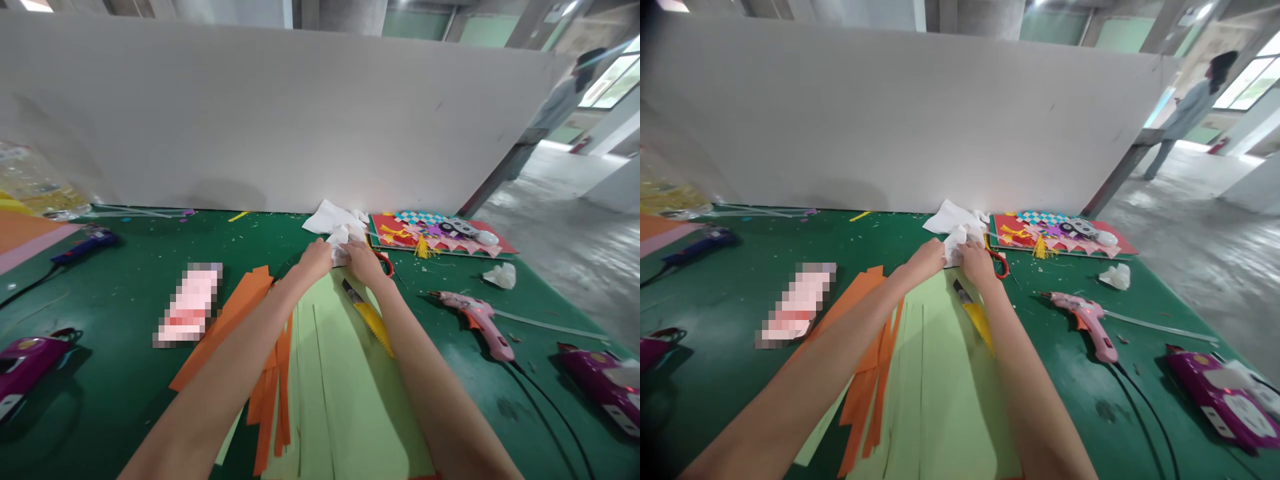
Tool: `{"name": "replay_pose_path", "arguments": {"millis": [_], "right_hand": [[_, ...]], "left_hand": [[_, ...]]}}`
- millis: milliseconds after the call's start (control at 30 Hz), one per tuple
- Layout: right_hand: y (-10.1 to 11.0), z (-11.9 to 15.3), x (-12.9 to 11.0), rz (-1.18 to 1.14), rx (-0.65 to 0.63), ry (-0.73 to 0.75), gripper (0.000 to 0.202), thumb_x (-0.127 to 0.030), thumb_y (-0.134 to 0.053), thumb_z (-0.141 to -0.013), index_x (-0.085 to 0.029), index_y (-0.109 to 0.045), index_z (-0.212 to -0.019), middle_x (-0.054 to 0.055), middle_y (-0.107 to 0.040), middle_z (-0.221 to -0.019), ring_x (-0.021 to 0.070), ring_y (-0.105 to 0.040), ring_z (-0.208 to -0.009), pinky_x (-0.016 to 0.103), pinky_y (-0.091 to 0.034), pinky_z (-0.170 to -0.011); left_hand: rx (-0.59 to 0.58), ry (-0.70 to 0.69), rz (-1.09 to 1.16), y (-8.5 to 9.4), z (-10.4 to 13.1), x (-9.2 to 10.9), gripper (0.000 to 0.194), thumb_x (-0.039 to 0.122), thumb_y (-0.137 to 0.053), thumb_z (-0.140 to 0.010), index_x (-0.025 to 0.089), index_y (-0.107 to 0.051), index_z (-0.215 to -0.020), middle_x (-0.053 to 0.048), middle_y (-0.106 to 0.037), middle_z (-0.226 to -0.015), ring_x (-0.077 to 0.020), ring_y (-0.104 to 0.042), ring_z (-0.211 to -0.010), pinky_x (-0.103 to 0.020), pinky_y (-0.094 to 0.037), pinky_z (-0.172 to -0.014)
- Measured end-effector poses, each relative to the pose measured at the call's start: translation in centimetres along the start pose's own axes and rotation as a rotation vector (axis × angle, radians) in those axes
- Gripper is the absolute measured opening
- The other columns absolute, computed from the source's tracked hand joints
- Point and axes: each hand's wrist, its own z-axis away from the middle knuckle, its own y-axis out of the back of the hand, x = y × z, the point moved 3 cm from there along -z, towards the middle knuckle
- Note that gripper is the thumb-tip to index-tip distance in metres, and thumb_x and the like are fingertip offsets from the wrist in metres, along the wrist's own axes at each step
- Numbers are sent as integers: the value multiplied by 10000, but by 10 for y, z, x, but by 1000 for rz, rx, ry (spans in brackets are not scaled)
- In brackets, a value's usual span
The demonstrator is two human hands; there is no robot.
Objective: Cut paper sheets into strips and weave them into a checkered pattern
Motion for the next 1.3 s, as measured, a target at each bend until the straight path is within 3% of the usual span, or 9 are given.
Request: {"name": "replay_pose_path", "arguments": {"millis": [133, 300, 500, 700, 833, 933, 1067, 1300], "right_hand": [[-2, 0, -1, 14, -11, -23, 372, -266, -526, -926, -195, -501, -1290, 109, -535, -1271, 243, -538, -1110, 438, -461, -911], [-9, -2, -2, 32, -25, -57, 597, -84, -437, -857, -210, -358, -1435, 125, -453, -1403, 302, -409, -1239, 430, -402, -923], [-12, -4, 6, 36, 12, -80, 534, -218, -501, -873, -121, -398, -1388, 165, -419, -1416, 301, -401, -1241, 438, -385, -955], [-17, -9, 3, 60, 72, -44, 353, -337, -555, -914, -178, -533, -1228, 94, -529, -1274, 239, -549, -1098, 467, -464, -910], [-20, -6, 1, 86, 89, -26, 321, -328, -553, -918, -173, -549, -1199, 90, -561, -1218, 215, -584, -1027, 427, -505, -855], [-20, -5, 2, 99, 78, 8, 308, -328, -553, -918, -172, -558, -1184, 87, -567, -1207, 212, -586, -1021, 426, -504, -856], [-21, -8, 5, 101, 47, 55, 314, -324, -559, -915, -163, -557, -1185, 87, -571, -1200, 216, -587, -1025, 432, -503, -857], [-22, -6, 4, 90, 15, 32, 325, -327, -563, -912, -160, -552, -1190, 88, -570, -1199, 218, -588, -1023, 432, -505, -852]], "left_hand": [[-41, 37, 52, 4, -7, 3, 321, 310, -573, -912, 164, -548, -1197, -92, -577, -1193, -225, -604, -1007, -419, -523, -831], [-9, 48, 108, 10, -9, 13, 322, 310, -569, -914, 161, -547, -1198, -93, -577, -1192, -223, -606, -1000, -421, -525, -828], [155, -79, 204, 20, -12, 36, 272, 279, -544, -927, 132, -572, -1153, -108, -574, -1195, -230, -593, -1025, -432, -500, -868], [176, -101, 416, 11, -8, 35, 213, 295, -504, -935, 129, -618, -866, -36, -637, -853, -157, -607, -775, -318, -498, -714], [198, -101, 550, 2, 3, 33, 228, 259, -495, -839, 178, -510, -627, 9, -548, -618, -136, -508, -611, -247, -386, -564], [246, -102, 616, 2, 9, 28, 239, 244, -586, -714, 204, -394, -580, 52, -439, -559, -122, -425, -567, -236, -315, -534], [330, -117, 672, 5, 14, 19, 293, 119, -507, -656, 204, -256, -533, 64, -303, -527, -111, -336, -560, -238, -260, -550], [382, -152, 763, 7, 32, 29, 283, 88, -461, -621, 202, -221, -523, 67, -237, -517, -101, -257, -534, -246, -215, -526]]}}
